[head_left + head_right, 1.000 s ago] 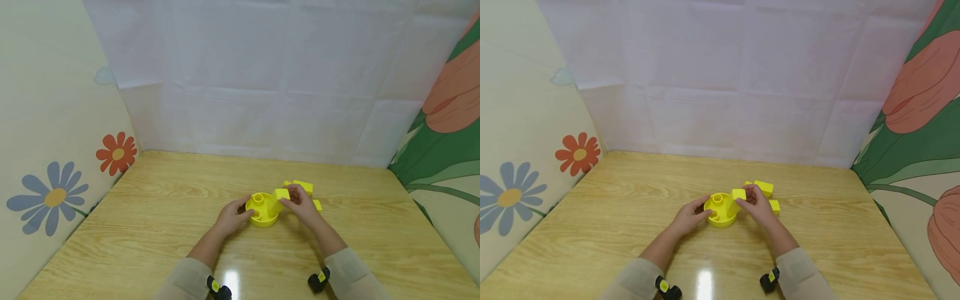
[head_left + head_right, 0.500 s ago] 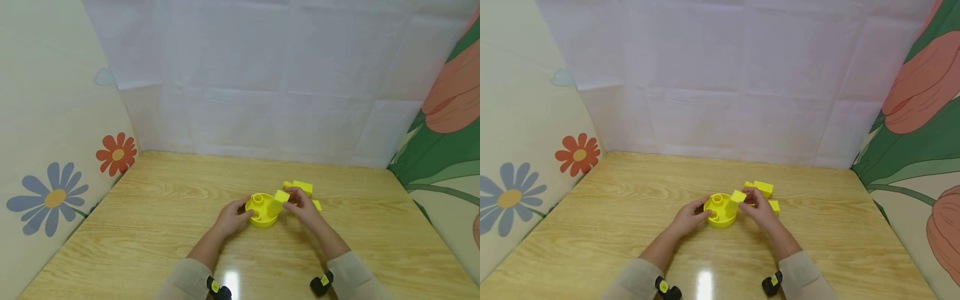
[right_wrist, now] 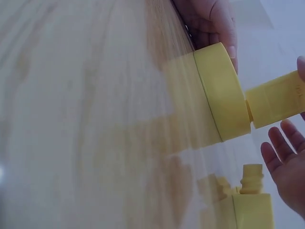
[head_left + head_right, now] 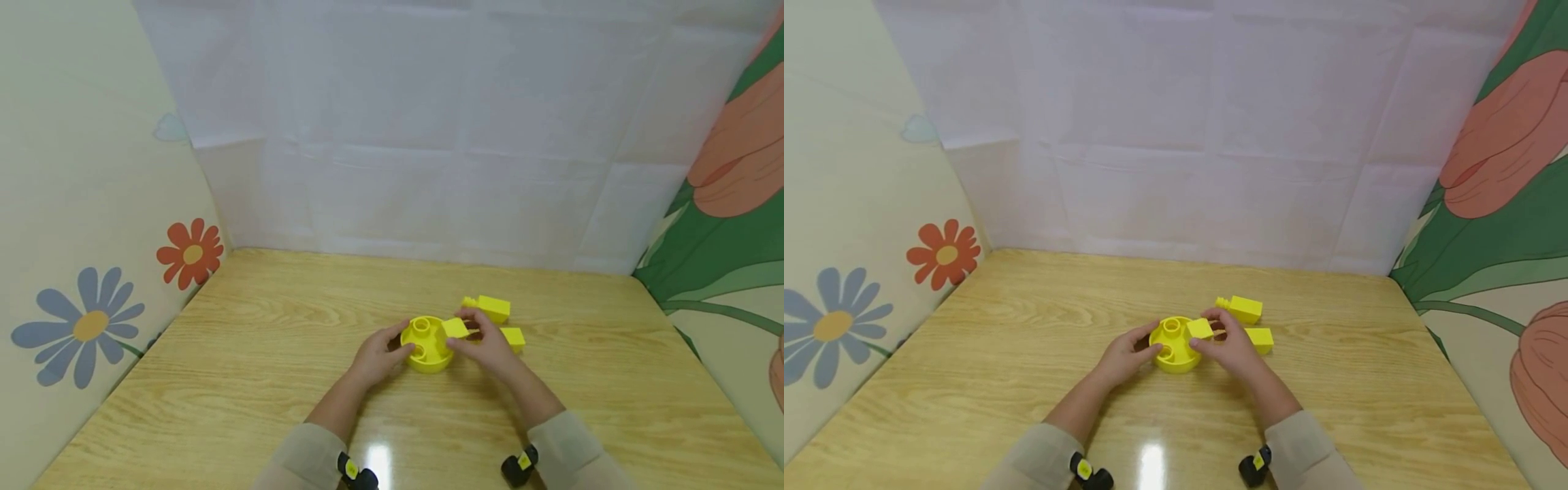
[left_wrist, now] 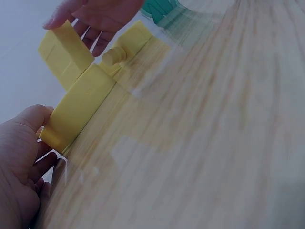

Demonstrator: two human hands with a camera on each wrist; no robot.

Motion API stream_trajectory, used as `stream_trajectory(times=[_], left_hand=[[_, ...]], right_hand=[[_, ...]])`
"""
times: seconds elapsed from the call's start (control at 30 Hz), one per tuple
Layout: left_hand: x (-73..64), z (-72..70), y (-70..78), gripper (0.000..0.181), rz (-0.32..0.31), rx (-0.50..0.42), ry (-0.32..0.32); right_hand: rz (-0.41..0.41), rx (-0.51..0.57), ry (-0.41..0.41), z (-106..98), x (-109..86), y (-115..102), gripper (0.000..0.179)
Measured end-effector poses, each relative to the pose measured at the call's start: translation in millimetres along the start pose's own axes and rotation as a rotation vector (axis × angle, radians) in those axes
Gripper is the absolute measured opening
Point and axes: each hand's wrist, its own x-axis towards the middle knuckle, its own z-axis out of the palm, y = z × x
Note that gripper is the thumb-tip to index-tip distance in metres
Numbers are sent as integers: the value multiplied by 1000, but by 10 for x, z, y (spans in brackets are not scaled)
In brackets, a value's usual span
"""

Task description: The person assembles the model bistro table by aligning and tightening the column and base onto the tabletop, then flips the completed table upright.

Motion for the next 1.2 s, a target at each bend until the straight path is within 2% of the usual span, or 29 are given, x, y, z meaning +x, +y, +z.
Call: stream_trajectory(times=[0.17, 0.33, 0.47, 0.67, 0.9, 1.2], left_hand=[[2, -3, -11, 54, 14, -3, -3], [6, 2, -20, 54, 26, 9, 1], [12, 5, -23, 54, 21, 0, -2], [2, 7, -28, 55, 18, -31, -9], [0, 6, -38, 55, 31, -25, -11], [-3, 1, -33, 55, 21, -14, -15]], right_hand=[[46, 23, 25, 58, 26, 0, 47], [-70, 100, 4, 20, -4, 27, 35], [-126, 164, -42, -43, -22, 55, 35], [-93, 99, -87, -68, -5, 63, 40], [-72, 46, -119, -17, 3, -9, 50], [-160, 100, -242, -1, 48, -36, 56]])
